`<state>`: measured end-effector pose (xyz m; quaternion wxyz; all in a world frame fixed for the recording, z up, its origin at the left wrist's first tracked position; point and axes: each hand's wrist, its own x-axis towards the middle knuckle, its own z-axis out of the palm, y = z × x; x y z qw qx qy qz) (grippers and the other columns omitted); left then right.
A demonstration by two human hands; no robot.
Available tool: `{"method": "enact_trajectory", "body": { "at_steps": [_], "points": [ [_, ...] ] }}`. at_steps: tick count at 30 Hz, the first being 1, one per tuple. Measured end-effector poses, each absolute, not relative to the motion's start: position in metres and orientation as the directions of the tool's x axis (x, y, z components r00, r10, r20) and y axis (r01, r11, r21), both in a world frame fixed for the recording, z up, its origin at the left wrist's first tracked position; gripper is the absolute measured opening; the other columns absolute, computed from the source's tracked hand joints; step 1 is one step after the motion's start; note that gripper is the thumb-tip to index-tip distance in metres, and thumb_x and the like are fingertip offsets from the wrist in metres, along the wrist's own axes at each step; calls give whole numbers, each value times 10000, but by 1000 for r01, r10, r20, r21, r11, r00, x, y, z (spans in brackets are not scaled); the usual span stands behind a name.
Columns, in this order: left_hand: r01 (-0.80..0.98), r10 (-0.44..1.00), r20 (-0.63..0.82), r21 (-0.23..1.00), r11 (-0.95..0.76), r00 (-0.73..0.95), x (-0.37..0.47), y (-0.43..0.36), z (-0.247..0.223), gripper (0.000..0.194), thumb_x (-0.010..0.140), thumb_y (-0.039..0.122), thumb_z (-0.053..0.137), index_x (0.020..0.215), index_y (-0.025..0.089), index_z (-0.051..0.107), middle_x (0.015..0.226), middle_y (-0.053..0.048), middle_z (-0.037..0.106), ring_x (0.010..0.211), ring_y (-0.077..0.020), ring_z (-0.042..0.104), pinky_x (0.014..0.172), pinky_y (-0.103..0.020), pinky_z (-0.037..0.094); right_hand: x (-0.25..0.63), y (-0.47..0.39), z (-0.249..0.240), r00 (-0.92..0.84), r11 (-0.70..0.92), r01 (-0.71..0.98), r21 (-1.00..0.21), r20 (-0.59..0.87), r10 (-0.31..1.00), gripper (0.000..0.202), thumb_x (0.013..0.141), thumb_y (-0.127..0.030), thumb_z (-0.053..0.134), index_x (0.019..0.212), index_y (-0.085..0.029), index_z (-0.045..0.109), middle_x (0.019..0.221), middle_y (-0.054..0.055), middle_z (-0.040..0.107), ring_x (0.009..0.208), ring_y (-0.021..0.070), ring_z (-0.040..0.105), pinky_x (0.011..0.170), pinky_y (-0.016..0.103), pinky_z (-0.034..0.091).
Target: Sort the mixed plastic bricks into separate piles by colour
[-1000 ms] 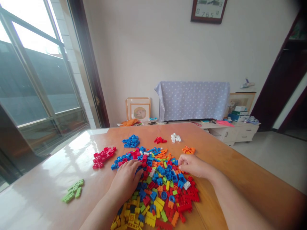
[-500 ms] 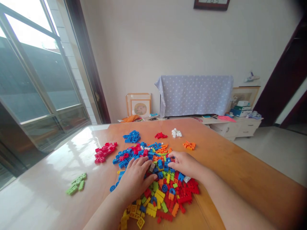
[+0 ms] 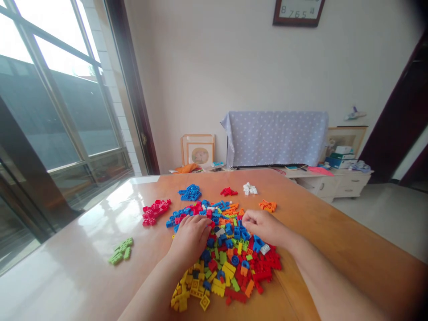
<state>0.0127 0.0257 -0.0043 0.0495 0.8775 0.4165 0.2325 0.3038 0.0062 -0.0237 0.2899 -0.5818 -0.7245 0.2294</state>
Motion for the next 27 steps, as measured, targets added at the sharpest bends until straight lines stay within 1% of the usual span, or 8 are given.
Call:
{"method": "enact_trajectory", "body": {
  "at_steps": [4,7,9,12,17,19,22,27],
  "points": [
    [689,733,380,274,-671,563,11,22,-1,326,1041,350,417,1116,255,720,1064,-78,729,1009,-253,665,888,-377,513,300,-2,-8,-227,228,719,-656,88,970,96,849,-239,574,852,-208,664,679,-40,637,613,116,539,560,202,370],
    [682,731,383,281,-675,565,11,21,-1,309,1037,341,429,1107,257,717,1031,-70,734,972,-241,671,825,-337,505,299,-9,8,-264,244,745,-621,62,962,83,814,-205,590,839,-204,669,681,-37,634,619,117,541,546,199,358],
    [667,727,378,299,-682,573,11,21,-1,306,1040,335,423,1109,259,712,1035,-58,744,977,-233,677,816,-318,496,300,-16,17,-288,245,757,-606,28,957,77,799,-191,596,825,-201,668,695,-31,645,636,120,557,544,197,357],
    [648,728,355,334,-685,586,13,20,-3,304,1042,321,418,1093,258,712,1030,-40,756,967,-218,691,801,-292,491,304,-32,25,-324,226,786,-576,-72,943,87,788,-187,608,844,-202,673,737,-27,671,648,120,575,548,196,358],
    [622,712,341,346,-703,614,17,21,-9,280,1021,296,457,1097,252,722,1051,-42,765,990,-215,702,830,-280,492,310,-64,16,-374,207,842,-497,-263,889,137,772,-235,671,907,-210,669,788,-27,684,667,119,578,544,202,337],
    [605,696,350,345,-718,626,18,20,-11,280,1025,304,457,1088,256,725,1039,-42,766,989,-212,700,845,-282,492,310,-73,9,-360,208,861,-464,-268,894,179,750,-245,702,923,-218,665,815,-31,683,676,117,565,552,208,329],
    [585,679,358,344,-734,641,20,19,-11,281,1033,322,453,1073,261,725,1011,-38,764,981,-210,694,861,-285,491,306,-80,1,-353,239,873,-426,-212,911,169,737,-226,704,900,-225,659,814,-36,660,693,115,541,569,215,324],
    [575,676,352,357,-736,647,22,14,-6,272,1026,328,468,1066,249,725,1005,-48,754,973,-218,685,855,-290,496,304,-80,1,-369,260,841,-474,-153,917,92,752,-206,683,837,-203,648,855,-18,636,729,115,544,601,212,346]
  ]
}}
